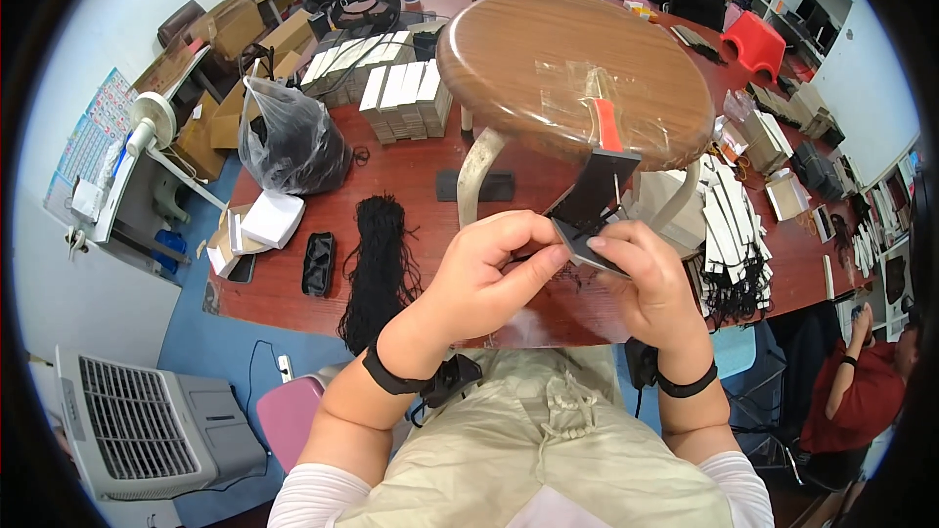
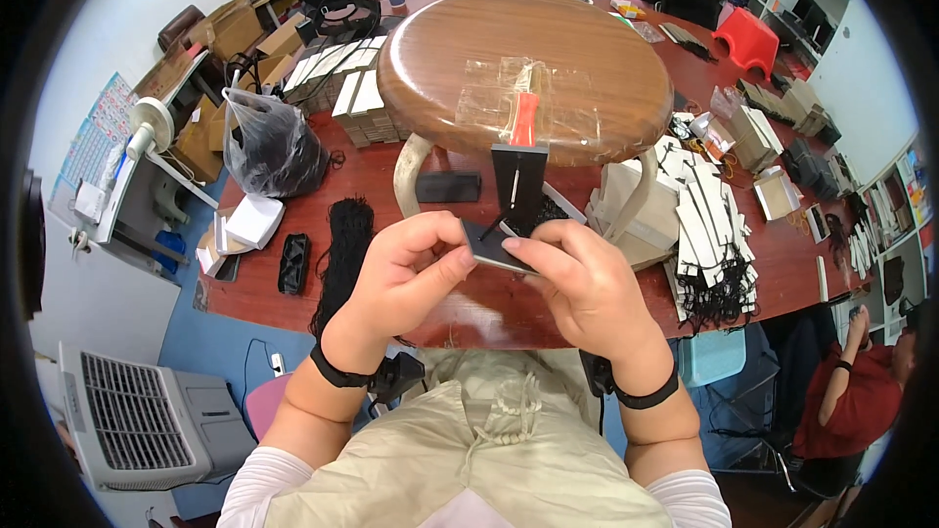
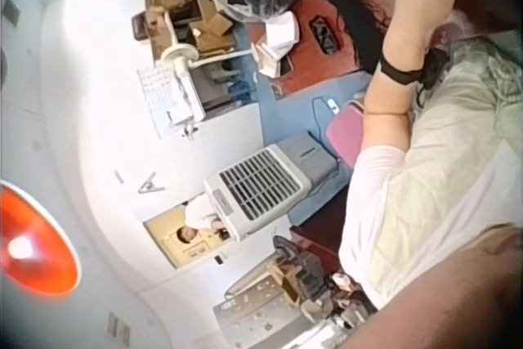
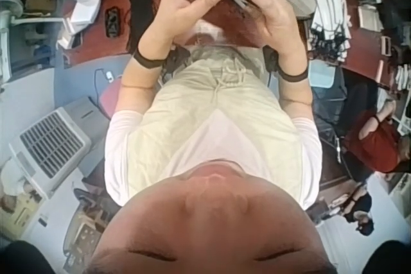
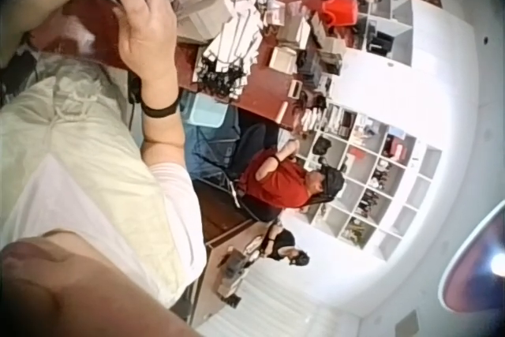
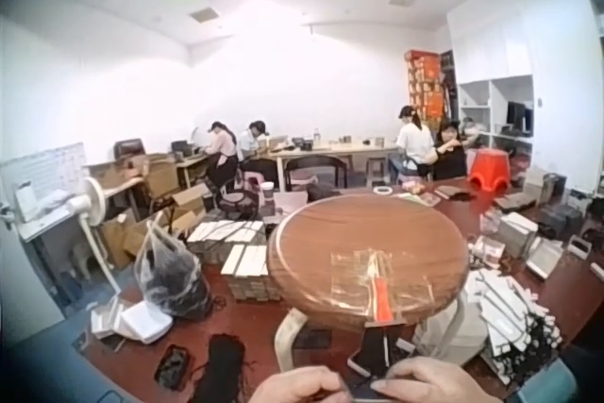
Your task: Manually threading strings through cardstock hangtags to assemble them.
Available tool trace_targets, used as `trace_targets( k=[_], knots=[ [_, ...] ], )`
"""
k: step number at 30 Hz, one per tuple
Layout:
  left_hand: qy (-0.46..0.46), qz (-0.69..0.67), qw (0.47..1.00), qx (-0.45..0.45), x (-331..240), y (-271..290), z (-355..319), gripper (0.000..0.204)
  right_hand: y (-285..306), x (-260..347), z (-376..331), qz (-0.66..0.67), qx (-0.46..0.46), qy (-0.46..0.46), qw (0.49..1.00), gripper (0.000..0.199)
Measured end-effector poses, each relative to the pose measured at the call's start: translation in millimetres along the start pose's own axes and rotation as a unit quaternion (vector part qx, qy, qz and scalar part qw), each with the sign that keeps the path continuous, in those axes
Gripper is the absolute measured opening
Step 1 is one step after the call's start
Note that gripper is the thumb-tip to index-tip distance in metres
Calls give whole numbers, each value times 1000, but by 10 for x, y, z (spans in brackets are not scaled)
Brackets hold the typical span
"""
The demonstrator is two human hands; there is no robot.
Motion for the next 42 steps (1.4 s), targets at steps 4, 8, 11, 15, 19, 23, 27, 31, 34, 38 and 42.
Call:
trace_targets(
  k=[4,8,11,15,19,23,27,31,34,38,42],
  knots=[
    [4,0,1000,-10,16,4,-41,10,39,241,126,77,-23,-107,991,22],
    [2,-3,1000,-4,22,-11,-53,11,-57,318,296,191,-63,-180,963,14],
    [27,-1,999,-17,6,3,-79,11,-73,289,296,214,-61,-172,960,9],
    [37,0,999,-9,54,43,-146,10,-82,286,233,263,-83,-249,928,7],
    [112,-83,989,-57,85,65,-262,13,-52,299,228,458,-30,-243,854,12],
    [127,-195,963,-137,25,45,-296,18,-35,265,213,668,80,-222,706,14],
    [117,-170,969,-137,134,108,-378,10,-44,118,115,718,146,-189,654,29],
    [152,-166,962,-152,287,47,-380,10,-398,-98,-125,337,28,-302,891,24],
    [206,-145,958,-134,638,120,-580,10,-751,-523,-449,117,136,-249,952,37],
    [204,-189,945,-173,1084,139,-907,10,-1230,-900,-820,254,155,-395,869,69],
    [222,106,964,-105,1418,90,-1276,17,-1397,-745,-545,171,166,-414,879,62]
  ],
)
Point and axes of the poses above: each hand's wrist, its own z-axis towards the middle knuckle, its own y-axis out of the back of the hand, x = y × z, the point moved 1 cm from there along z, towards the middle knuckle, and after that the axes turned 15 degrees about -y, right-handed, at the moved point
